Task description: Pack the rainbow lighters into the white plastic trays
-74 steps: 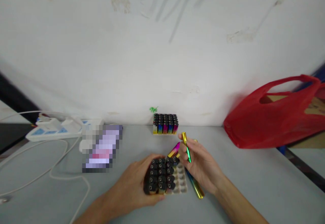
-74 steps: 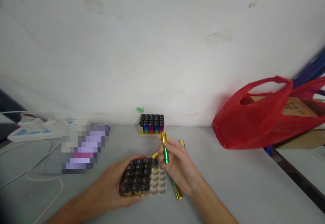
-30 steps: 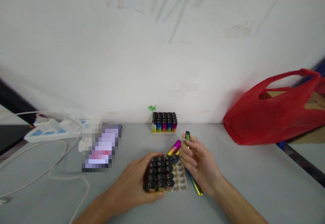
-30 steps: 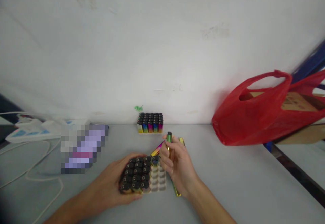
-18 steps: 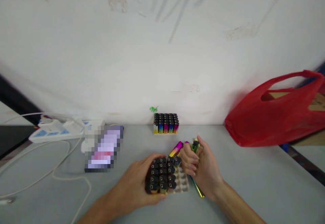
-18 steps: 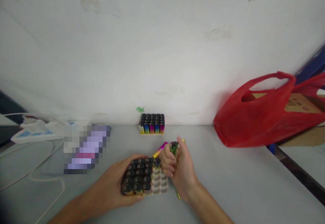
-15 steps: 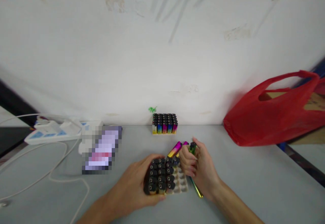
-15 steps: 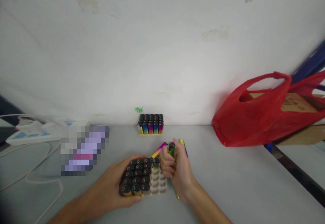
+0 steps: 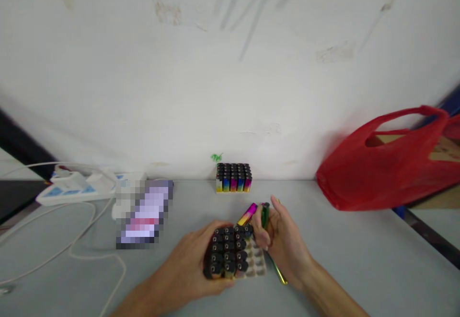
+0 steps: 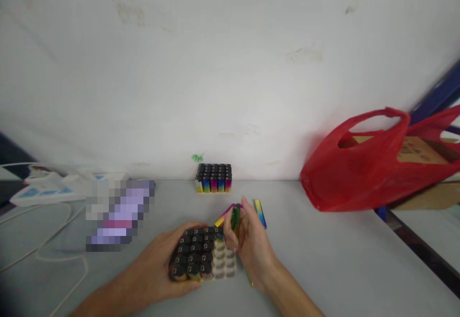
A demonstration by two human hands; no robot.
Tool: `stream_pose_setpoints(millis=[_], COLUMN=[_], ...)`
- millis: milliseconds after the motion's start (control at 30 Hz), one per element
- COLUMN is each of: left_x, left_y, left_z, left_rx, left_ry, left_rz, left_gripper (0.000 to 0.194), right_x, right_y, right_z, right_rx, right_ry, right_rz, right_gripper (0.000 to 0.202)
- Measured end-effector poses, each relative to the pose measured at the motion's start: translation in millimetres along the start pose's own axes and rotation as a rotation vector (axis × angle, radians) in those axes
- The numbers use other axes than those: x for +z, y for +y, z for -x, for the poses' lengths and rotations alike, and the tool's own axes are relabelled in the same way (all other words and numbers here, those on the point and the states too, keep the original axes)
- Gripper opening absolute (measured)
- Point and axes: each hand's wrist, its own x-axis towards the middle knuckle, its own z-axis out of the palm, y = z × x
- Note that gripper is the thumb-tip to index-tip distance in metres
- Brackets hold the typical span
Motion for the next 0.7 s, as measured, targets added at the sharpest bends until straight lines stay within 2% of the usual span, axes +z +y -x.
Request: stream_pose_setpoints(millis=[100, 200, 333, 433, 700], left_x=[-0.7, -0.7, -0.3, -0.2, 0.4], left_y=[0.7, 0.2, 0.0, 0.8, -2.8], left_z=[0.6, 1.0, 0.6, 0.1, 0.1], left_rx=[-0.007, -0.006, -0.002, -0.01, -0.004], left_ry=[-0.003, 0.0, 0.003, 0.001, 0.001], left_rz=[0.004, -0.007, -0.012, -0.005, -0.012], left_gripper=[0.081, 0.08, 0.08, 0.08, 0.082], right_x=[-1.9, -5.5, -13.0, -16.6, -15.0], right_y=[0.7, 5.8, 13.6, 14.5, 5.5], right_z=[-2.2, -5.4, -7.7, -6.9, -5.4], right_rx=[0.002, 0.012, 0.11, 0.149, 0.133], right_ry=[0.004, 0.091, 0.171, 0.178, 0.135], right_rz=[-0.001, 0.018, 0.04, 0.032, -0.035], right_gripper=[0.071, 0.071, 0.071, 0.065, 0.059])
